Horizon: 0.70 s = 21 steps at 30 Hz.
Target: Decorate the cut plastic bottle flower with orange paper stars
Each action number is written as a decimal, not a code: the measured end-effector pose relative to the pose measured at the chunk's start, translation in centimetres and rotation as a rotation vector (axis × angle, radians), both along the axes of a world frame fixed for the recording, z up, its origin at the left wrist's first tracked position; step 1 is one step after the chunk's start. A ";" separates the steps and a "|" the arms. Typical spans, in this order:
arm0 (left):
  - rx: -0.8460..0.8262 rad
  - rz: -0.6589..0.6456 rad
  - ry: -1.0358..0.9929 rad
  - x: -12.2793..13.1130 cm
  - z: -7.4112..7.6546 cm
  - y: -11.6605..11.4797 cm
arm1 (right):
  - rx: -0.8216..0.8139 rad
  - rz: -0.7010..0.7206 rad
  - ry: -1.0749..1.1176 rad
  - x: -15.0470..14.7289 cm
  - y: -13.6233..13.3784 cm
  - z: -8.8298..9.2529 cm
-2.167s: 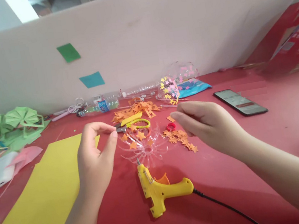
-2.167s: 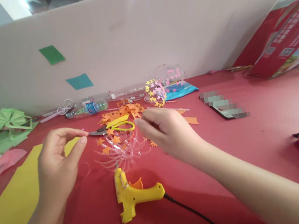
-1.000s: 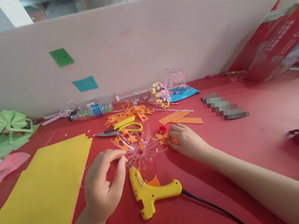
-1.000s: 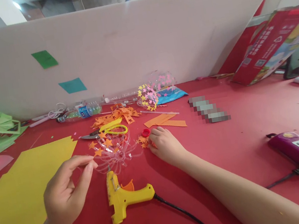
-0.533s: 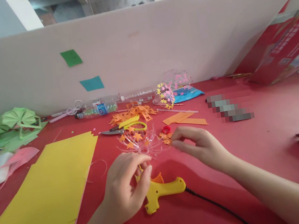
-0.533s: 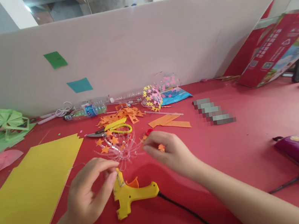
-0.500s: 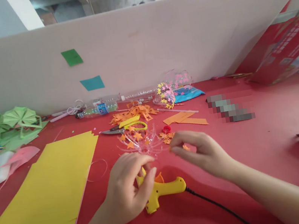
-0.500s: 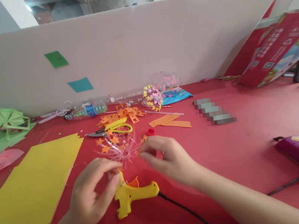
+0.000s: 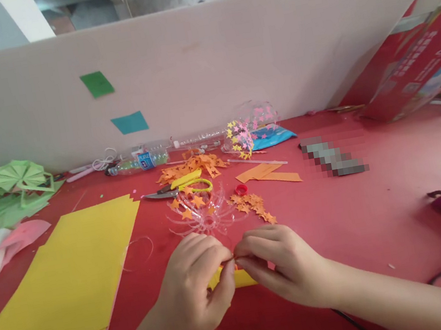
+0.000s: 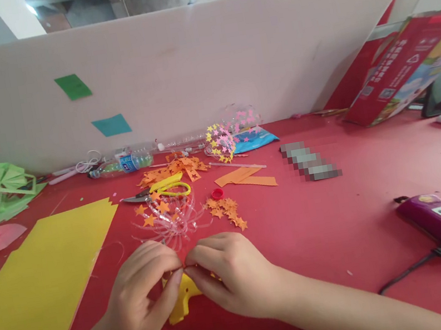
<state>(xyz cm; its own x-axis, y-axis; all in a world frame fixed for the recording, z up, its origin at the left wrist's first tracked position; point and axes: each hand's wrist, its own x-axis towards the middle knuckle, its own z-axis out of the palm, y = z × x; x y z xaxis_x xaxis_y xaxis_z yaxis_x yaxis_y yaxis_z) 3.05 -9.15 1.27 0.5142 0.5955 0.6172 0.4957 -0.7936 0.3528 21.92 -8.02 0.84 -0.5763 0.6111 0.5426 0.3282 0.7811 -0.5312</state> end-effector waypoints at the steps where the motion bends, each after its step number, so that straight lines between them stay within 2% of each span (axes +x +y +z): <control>1: -0.001 0.001 -0.008 0.0 0.0 0.0 | 0.002 0.005 0.002 0.0 -0.1 0.0; 8: -0.021 0.002 -0.038 -0.2 0.2 -0.3 | 0.006 0.011 0.022 0.0 -0.5 0.2; 10: -0.021 0.036 -0.070 -0.7 0.4 -0.1 | 0.029 0.013 -0.021 0.1 -0.4 0.3; 14: -0.095 0.230 -0.278 -2.3 0.6 0.9 | 0.113 0.028 -0.320 0.4 -0.2 0.4; 18: -0.183 0.455 -0.459 -3.3 0.6 1.9 | 0.124 0.049 -0.619 0.0 -0.2 0.0; 21: -0.232 0.488 -0.434 -3.3 0.6 2.2 | 0.165 0.037 -0.690 -0.4 -0.5 -0.8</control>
<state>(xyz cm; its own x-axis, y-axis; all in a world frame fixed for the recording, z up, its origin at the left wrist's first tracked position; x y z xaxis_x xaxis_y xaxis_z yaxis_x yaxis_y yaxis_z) -0.20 -6.96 1.85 -0.1109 0.8373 0.5354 0.5528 -0.3957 0.7334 21.50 -8.50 0.05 -0.8408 0.5256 0.1298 0.5187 0.8507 -0.0852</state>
